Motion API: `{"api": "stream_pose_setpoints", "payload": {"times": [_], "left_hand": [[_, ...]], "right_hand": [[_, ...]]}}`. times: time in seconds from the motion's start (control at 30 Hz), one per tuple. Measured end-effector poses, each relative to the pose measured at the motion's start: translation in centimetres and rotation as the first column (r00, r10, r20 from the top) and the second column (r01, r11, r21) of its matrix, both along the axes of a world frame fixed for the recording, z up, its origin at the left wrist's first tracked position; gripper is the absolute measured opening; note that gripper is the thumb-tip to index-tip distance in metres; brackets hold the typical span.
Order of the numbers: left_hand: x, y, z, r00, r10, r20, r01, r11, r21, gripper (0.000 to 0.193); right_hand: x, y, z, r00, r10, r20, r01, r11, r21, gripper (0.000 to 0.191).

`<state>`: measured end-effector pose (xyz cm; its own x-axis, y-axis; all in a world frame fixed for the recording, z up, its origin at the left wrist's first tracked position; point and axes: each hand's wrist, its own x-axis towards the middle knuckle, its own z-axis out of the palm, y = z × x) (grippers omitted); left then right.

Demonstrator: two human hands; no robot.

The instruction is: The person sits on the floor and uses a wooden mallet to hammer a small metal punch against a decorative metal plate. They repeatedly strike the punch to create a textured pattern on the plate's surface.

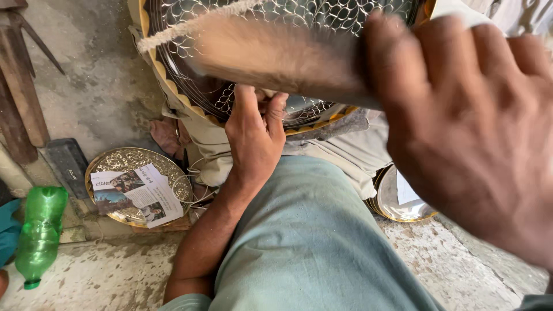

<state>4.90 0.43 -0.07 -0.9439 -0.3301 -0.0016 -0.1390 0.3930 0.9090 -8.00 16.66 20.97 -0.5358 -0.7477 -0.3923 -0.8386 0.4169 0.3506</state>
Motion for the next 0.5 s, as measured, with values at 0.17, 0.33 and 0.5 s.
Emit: {"api": "stream_pose_setpoints", "payload": {"times": [0.17,0.33,0.5], "left_hand": [[0.5,0.2,-1.3,0.992,-0.077,-0.099,0.042,0.945,-0.324,0.010],[-0.1,0.8,-1.3,0.995,-0.006,-0.098,-0.002,0.997,-0.080,0.023],[-0.5,1.4,-0.8,0.996,0.028,-0.084,-0.019,0.994,0.108,0.027]], "right_hand": [[-0.1,1.4,0.5,0.978,-0.087,0.188,0.146,0.934,-0.327,0.060],[-0.1,4.0,-0.3,0.958,-0.185,0.221,0.268,0.853,-0.449,0.057],[-0.6,3.5,0.2,0.994,-0.091,0.053,0.104,0.925,-0.367,0.062]]}}
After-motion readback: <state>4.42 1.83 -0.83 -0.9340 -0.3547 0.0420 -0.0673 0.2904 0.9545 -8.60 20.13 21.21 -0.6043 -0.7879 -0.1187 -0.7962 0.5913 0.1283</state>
